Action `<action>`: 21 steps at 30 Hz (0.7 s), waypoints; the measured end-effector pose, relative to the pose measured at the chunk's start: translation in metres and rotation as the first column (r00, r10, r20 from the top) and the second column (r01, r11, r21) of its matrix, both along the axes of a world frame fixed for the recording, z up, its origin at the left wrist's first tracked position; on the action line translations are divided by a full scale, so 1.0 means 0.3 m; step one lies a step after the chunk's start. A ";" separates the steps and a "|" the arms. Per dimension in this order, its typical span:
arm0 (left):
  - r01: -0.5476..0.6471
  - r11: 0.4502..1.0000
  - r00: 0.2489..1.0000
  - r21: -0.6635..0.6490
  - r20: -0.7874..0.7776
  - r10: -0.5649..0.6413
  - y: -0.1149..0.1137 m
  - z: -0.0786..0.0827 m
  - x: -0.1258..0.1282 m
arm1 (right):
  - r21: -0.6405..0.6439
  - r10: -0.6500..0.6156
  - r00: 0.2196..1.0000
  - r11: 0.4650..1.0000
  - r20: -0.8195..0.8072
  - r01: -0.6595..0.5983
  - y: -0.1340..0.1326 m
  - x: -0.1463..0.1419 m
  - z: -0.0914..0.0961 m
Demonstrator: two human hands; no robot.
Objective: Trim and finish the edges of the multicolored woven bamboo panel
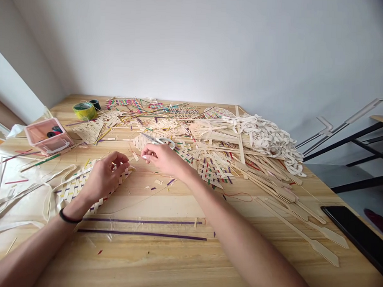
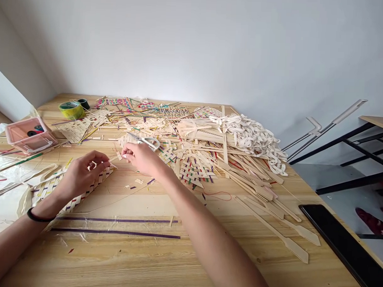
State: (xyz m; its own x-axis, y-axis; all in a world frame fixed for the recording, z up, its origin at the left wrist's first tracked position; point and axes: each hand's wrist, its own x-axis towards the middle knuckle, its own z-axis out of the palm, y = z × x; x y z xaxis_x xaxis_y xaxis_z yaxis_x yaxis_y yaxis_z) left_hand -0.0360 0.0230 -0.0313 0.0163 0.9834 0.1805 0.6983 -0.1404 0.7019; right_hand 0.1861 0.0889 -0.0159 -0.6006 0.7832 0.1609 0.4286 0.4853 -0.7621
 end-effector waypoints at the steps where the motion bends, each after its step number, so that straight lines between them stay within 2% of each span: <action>1: -0.004 1.000 1.000 0.004 0.008 0.004 0.001 0.000 0.002 | -0.005 -0.003 1.000 1.000 -0.007 0.003 0.000 0.000 -0.001; 12: -0.070 0.997 0.992 0.031 0.105 0.066 0.013 -0.004 0.002 | 0.007 -0.041 0.983 0.999 -0.180 0.043 0.036 0.038 -0.011; 16: -0.066 0.997 0.991 0.027 0.116 0.062 0.013 -0.005 0.001 | 0.057 -0.065 0.983 0.996 -0.173 0.076 0.038 0.045 -0.005; 21: -0.027 0.999 0.996 0.030 0.090 0.025 0.013 -0.014 -0.010 | 0.051 -0.089 0.986 0.994 -0.144 0.098 0.037 0.052 0.009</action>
